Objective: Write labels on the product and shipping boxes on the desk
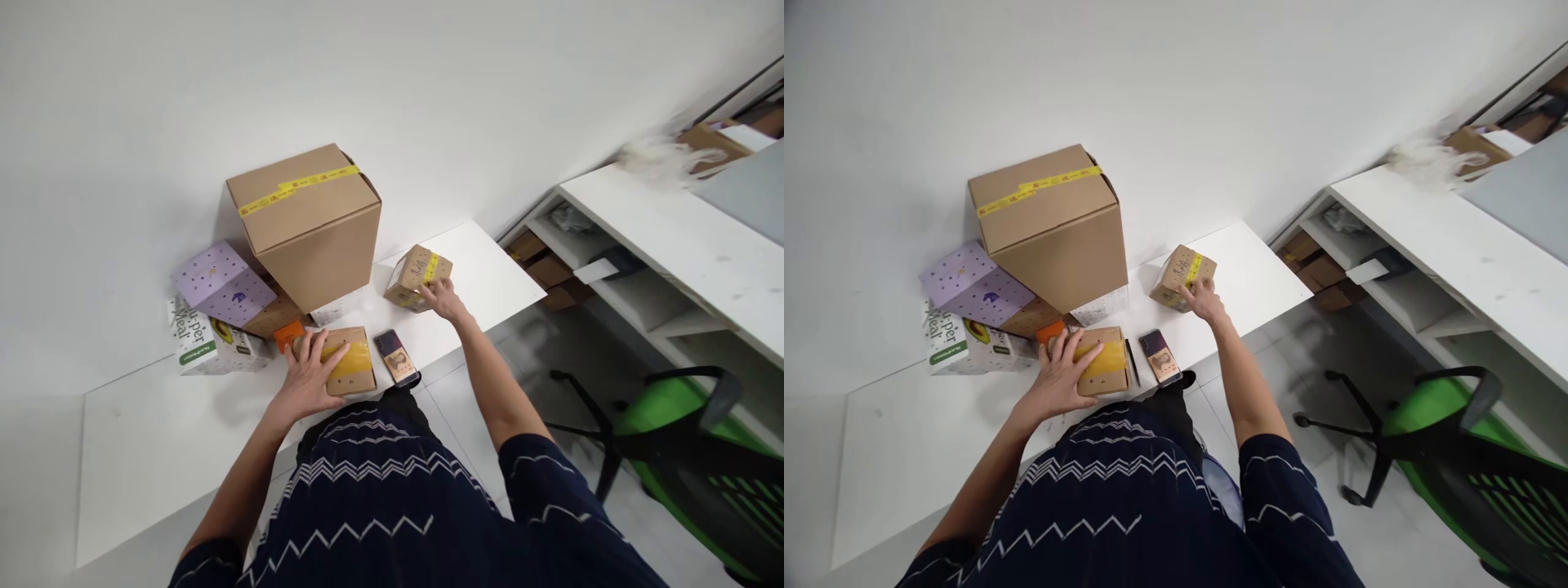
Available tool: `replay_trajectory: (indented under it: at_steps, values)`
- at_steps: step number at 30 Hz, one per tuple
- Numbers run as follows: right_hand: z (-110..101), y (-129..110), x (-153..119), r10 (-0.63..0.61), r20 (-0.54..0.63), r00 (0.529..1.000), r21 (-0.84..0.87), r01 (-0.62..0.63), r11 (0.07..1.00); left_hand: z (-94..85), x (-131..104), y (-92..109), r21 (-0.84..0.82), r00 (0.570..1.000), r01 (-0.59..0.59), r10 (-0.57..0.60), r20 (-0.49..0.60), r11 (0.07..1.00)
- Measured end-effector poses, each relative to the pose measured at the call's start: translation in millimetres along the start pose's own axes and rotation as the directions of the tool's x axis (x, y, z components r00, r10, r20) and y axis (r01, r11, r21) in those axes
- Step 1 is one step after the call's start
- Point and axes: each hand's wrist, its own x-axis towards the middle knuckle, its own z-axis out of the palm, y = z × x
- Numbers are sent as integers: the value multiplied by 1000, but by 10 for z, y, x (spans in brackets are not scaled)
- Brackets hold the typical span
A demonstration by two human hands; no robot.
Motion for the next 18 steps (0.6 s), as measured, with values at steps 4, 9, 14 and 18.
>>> replay_trajectory:
  at_steps: [4,9,14,18]
  values:
    - [151,-674,172,279,-52,959,1,-280,960,53,-68,52,9,998,-9,10,-65,1000]
    - [237,-1099,381,433,-51,900,-43,-435,900,36,-81,-47,17,992,16,-14,-124,1000]
    - [217,-1105,483,493,13,870,16,-493,870,11,0,-106,51,985,51,-42,-168,997]
    - [244,-1065,469,486,7,874,53,-486,872,108,7,-27,61,978,44,-31,-204,997]
